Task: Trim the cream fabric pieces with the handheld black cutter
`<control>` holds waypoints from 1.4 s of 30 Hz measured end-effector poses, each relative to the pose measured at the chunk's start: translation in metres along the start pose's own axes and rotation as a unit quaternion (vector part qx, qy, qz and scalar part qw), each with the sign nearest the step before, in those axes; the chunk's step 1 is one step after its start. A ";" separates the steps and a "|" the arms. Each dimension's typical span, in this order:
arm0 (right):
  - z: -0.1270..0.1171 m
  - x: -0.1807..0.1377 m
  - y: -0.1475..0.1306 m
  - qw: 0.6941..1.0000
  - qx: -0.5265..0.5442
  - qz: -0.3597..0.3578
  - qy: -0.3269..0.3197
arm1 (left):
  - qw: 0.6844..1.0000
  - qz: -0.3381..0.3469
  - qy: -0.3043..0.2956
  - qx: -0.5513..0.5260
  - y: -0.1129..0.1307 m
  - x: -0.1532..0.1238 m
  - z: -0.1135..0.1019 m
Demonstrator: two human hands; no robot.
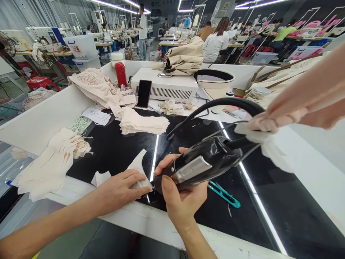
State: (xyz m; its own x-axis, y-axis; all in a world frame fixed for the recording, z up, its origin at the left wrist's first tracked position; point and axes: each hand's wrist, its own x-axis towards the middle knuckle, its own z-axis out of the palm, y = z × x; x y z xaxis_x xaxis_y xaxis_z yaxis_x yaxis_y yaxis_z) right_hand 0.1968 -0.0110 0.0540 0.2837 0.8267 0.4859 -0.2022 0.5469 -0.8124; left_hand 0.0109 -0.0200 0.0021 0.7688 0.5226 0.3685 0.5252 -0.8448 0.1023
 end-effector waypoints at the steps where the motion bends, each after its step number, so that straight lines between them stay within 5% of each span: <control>1: 0.001 0.002 0.000 1.000 -0.005 -0.002 0.007 | 1.000 -0.001 0.004 0.001 0.000 0.000 0.000; 42: 0.019 0.013 0.017 0.999 0.037 -0.017 -0.011 | 0.999 -0.044 -0.002 -0.001 0.013 0.000 -0.005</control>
State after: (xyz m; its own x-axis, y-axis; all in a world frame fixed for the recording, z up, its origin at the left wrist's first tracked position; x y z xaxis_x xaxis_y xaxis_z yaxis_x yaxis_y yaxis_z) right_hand 0.1789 0.0115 0.0522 0.2704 0.8103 0.5199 -0.2612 0.5815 -0.7705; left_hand 0.0158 -0.0311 0.0081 0.7208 0.5954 0.3550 0.5901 -0.7957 0.1364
